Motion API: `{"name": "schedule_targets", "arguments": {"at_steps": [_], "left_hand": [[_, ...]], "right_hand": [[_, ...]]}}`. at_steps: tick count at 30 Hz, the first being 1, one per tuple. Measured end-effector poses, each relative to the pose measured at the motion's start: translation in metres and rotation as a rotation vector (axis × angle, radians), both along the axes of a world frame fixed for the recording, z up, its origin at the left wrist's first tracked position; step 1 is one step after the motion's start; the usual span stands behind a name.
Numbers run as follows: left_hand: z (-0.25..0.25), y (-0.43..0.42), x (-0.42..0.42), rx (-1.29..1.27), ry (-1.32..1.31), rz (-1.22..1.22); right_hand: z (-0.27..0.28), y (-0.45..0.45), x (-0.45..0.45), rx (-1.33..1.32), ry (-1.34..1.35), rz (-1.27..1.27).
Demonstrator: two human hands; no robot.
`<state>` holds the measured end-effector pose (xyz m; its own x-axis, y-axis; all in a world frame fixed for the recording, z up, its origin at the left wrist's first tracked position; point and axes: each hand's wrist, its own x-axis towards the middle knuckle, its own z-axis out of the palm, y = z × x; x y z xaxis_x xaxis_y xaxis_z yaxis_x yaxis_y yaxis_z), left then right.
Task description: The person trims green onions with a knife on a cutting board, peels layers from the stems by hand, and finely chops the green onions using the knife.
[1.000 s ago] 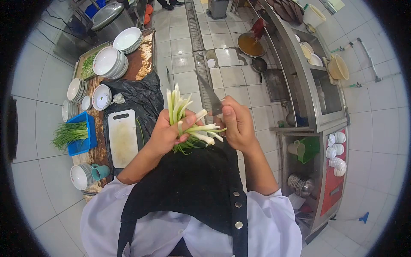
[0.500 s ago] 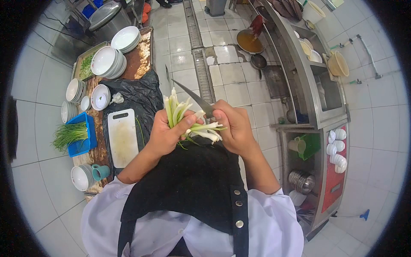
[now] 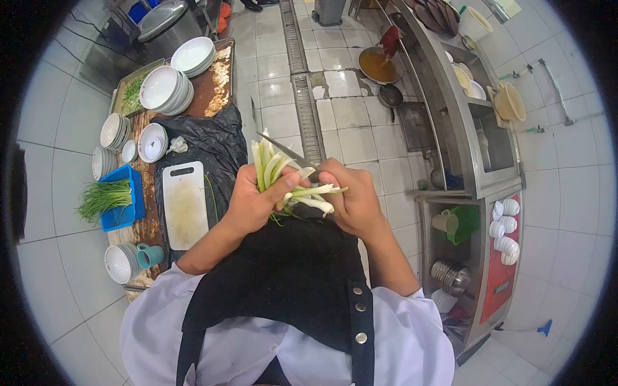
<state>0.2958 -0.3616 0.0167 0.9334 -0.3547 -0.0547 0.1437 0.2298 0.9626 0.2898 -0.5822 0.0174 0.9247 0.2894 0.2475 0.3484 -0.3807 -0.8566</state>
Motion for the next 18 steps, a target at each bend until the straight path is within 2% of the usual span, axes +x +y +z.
{"name": "schedule_targets", "arguments": {"at_steps": [6, 10, 12, 13, 15, 18], "left_hand": [[-0.004, -0.005, -0.001, -0.057, 0.048, 0.024], [-0.018, -0.001, 0.000, -0.045, 0.006, -0.035], [-0.018, 0.005, 0.001, -0.283, 0.040, -0.114], [-0.017, 0.007, 0.002, -0.400, 0.056, -0.153], [-0.014, 0.008, 0.002, -0.346, 0.126, -0.132], [-0.014, 0.007, 0.002, -0.251, 0.145, -0.112]], "right_hand": [[-0.011, 0.001, 0.001, 0.032, -0.008, 0.046], [-0.023, 0.004, -0.001, 0.153, 0.088, 0.005], [-0.023, 0.003, -0.005, 0.210, 0.209, -0.074], [-0.023, 0.003, -0.004, 0.326, 0.218, -0.114], [-0.021, 0.000, 0.000, 0.560, 0.238, -0.195], [-0.003, -0.010, 0.011, 0.515, 0.201, -0.133]]}}
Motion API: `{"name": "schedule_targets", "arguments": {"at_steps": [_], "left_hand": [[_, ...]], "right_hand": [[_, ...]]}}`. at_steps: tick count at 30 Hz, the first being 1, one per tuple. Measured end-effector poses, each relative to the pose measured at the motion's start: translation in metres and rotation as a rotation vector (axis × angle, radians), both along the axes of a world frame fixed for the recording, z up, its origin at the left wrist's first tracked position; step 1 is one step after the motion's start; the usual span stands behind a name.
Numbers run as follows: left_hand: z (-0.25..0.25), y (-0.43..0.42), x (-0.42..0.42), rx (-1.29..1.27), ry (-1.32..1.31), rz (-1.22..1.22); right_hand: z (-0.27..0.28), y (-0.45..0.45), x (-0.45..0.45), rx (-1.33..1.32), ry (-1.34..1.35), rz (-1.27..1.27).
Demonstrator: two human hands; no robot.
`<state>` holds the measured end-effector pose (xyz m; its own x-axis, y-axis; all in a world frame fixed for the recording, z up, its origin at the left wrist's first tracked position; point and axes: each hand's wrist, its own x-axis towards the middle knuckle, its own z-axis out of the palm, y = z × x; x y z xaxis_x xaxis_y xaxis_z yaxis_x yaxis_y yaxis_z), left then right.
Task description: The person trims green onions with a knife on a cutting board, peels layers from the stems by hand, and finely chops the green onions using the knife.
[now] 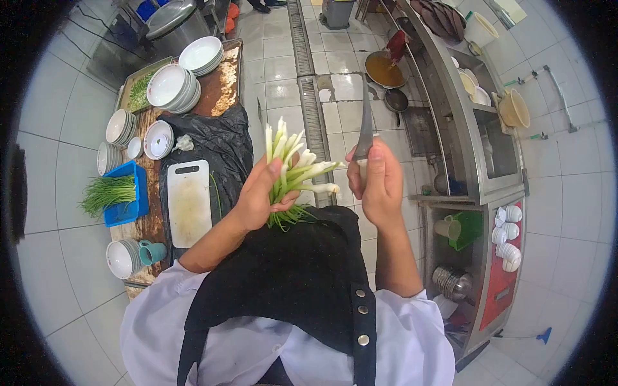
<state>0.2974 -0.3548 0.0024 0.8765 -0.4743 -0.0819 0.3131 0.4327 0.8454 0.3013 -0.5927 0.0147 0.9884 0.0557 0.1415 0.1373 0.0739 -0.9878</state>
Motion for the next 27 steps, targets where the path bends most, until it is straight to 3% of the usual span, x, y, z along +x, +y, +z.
{"name": "schedule_targets", "arguments": {"at_steps": [5, 8, 11, 27], "left_hand": [[-0.004, -0.006, -0.001, 0.147, -0.038, -0.032], [-0.002, -0.009, -0.001, 0.165, -0.042, -0.031], [-0.007, -0.010, 0.000, 0.186, -0.072, -0.028], [-0.002, -0.012, 0.002, 0.375, -0.256, -0.045]], "right_hand": [[0.029, -0.011, 0.011, -0.071, 0.034, 0.212], [0.044, 0.003, 0.018, -0.156, 0.021, 0.206], [0.046, 0.003, 0.023, -0.138, 0.122, 0.315], [0.023, -0.002, 0.036, -0.035, 0.311, 0.353]]}}
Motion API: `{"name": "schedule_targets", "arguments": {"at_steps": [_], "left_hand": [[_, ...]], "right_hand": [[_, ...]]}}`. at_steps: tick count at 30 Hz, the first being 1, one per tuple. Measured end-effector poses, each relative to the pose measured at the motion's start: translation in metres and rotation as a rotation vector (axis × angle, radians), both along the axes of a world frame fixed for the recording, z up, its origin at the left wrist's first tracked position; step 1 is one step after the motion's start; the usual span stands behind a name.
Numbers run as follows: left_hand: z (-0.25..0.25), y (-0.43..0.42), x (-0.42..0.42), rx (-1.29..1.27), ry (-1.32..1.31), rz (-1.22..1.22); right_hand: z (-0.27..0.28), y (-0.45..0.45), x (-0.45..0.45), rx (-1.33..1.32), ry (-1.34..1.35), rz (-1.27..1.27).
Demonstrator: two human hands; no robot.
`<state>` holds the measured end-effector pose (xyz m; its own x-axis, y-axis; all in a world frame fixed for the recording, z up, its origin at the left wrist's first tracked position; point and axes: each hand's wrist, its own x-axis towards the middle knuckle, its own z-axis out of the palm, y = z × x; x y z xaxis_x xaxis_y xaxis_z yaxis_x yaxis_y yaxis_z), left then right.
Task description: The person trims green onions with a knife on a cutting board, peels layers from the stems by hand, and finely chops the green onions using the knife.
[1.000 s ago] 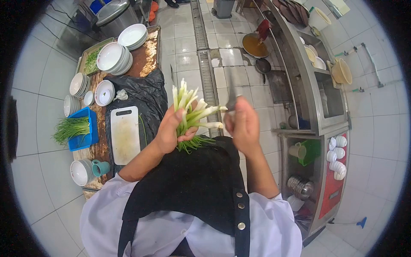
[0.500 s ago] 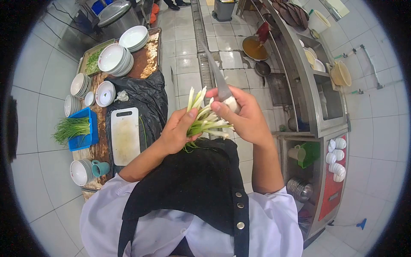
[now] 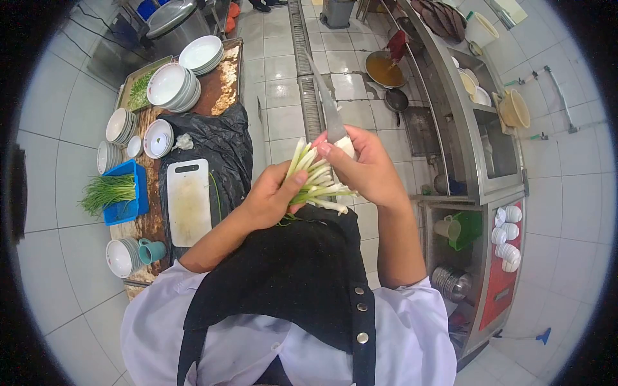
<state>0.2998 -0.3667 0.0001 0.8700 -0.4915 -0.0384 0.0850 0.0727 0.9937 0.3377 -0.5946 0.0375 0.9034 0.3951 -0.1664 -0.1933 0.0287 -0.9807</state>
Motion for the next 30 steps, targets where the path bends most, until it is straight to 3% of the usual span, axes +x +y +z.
{"name": "schedule_targets", "arguments": {"at_steps": [7, 11, 16, 24, 30], "left_hand": [[-0.006, 0.006, 0.000, -0.046, 0.079, -0.093], [-0.005, 0.003, -0.005, 0.000, 0.052, -0.023], [-0.008, 0.004, 0.000, -0.106, 0.111, 0.003], [0.002, 0.003, -0.011, -0.039, 0.128, -0.052], [-0.006, 0.002, -0.008, -0.051, 0.071, -0.106]], "right_hand": [[0.009, 0.010, -0.004, 0.058, 0.071, 0.025], [-0.004, 0.002, -0.001, 0.040, 0.057, 0.062], [-0.029, -0.001, -0.004, 0.052, -0.107, 0.081], [-0.045, -0.001, 0.001, 0.152, -0.360, 0.036], [-0.036, 0.003, -0.008, 0.105, -0.376, 0.093]]}}
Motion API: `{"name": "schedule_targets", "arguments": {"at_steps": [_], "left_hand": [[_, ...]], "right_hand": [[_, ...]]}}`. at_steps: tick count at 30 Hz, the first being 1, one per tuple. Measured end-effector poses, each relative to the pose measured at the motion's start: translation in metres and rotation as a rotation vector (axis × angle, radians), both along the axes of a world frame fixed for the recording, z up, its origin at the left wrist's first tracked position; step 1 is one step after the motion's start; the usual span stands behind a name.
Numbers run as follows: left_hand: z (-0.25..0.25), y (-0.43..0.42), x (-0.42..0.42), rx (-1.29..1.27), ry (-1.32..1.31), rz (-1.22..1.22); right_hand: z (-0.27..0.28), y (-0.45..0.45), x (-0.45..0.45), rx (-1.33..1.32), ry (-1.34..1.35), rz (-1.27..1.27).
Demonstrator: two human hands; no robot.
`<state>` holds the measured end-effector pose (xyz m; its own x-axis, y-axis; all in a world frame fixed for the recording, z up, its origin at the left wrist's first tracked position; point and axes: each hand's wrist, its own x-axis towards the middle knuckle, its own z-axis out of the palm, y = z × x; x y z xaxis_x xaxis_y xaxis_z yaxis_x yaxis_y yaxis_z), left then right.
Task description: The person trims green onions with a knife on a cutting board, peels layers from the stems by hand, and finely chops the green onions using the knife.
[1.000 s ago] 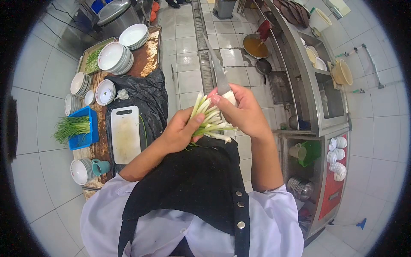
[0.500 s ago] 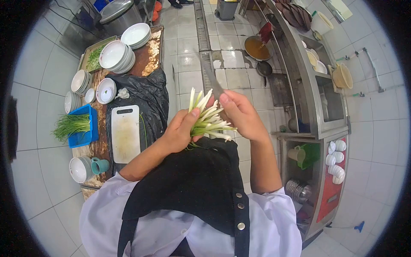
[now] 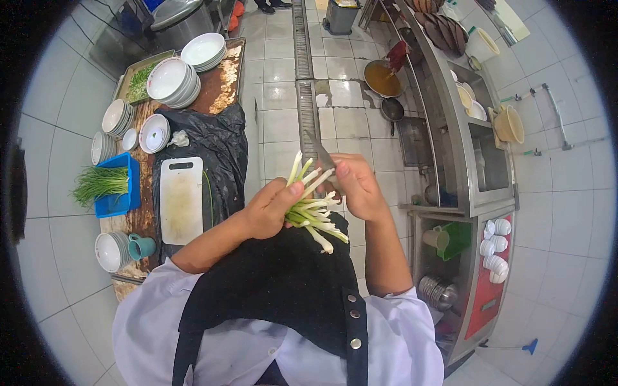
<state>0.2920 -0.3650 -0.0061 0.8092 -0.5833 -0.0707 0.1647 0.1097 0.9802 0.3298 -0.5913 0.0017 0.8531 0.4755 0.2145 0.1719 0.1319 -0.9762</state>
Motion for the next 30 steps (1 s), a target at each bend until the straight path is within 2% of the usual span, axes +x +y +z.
{"name": "schedule_targets", "arguments": {"at_steps": [11, 17, 20, 28, 30], "left_hand": [[0.005, 0.002, -0.003, 0.029, 0.000, -0.069], [0.008, 0.003, -0.002, 0.005, 0.006, -0.117], [0.005, 0.004, 0.000, -0.005, 0.010, -0.145], [0.009, 0.005, 0.002, 0.012, -0.060, -0.167], [0.007, 0.006, 0.001, 0.022, -0.042, -0.171]], "right_hand": [[-0.006, -0.007, 0.001, -0.014, -0.146, 0.057], [-0.007, -0.002, -0.011, 0.027, -0.015, 0.017], [-0.011, -0.007, -0.011, -0.046, 0.015, 0.093], [-0.006, 0.001, -0.010, -0.115, -0.175, 0.045], [-0.006, -0.006, -0.008, -0.140, -0.149, -0.010]]}}
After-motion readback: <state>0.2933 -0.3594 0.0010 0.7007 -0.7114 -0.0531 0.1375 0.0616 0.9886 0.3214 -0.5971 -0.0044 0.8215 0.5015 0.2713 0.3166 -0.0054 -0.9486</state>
